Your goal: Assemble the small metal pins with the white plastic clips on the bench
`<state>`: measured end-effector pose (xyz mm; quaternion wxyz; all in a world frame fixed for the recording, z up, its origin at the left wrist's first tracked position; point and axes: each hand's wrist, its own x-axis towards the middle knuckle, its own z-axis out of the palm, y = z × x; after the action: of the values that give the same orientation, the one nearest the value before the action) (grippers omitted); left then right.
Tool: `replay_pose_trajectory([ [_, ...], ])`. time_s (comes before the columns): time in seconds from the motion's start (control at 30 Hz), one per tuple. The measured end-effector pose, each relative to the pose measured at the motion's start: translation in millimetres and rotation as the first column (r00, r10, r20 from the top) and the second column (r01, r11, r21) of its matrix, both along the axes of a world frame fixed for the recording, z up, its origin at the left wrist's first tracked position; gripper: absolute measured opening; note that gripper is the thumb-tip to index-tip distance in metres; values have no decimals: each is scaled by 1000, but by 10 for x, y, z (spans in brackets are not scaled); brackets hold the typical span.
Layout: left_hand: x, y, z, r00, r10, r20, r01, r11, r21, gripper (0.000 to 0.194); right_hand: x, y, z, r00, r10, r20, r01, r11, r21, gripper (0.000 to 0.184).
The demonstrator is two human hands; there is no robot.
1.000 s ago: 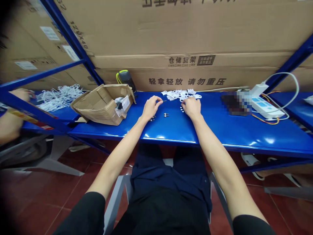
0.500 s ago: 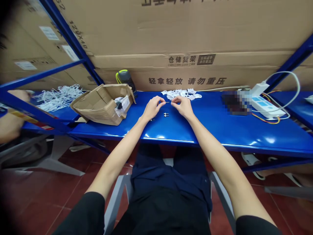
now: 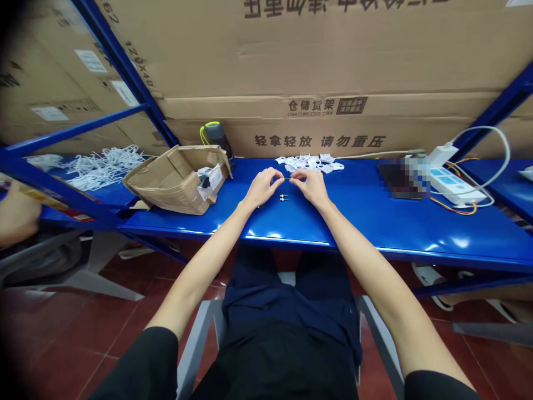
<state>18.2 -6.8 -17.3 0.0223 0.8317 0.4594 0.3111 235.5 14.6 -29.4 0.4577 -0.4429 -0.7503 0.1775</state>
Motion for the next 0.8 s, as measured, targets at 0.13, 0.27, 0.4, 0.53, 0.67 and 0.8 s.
replay_pose_trajectory([
  [0.13, -2, -1, -5, 999, -5, -46, 6, 1000, 11, 17, 6, 18, -26, 999, 17, 40, -18, 999, 29, 10],
  [0.27, 3, -9, 0, 997, 4, -82, -3, 1000, 8, 19, 11, 46, -59, 991, 6, 130, -17, 996, 82, 7],
  [0.4, 26, -21, 6, 996, 14, -85, -14, 1000, 8, 21, -3, 45, -68, 970, -63, 234, 23, 986, 166, 7],
  [0.53, 36, -20, -3, 996, 2, -91, 1, 999, 35, 21, -41, -1, -56, 941, -121, 317, 55, 976, 209, 12],
  [0.67, 17, -16, 8, 998, 42, -49, -41, 998, 37, 22, -65, -57, -23, 974, -51, 221, 19, 989, 146, 17],
  [0.8, 9, -13, 29, 999, 33, 10, -33, 999, 16, 22, -52, -81, 21, 1000, 4, 1, -4, 1000, 24, 21],
])
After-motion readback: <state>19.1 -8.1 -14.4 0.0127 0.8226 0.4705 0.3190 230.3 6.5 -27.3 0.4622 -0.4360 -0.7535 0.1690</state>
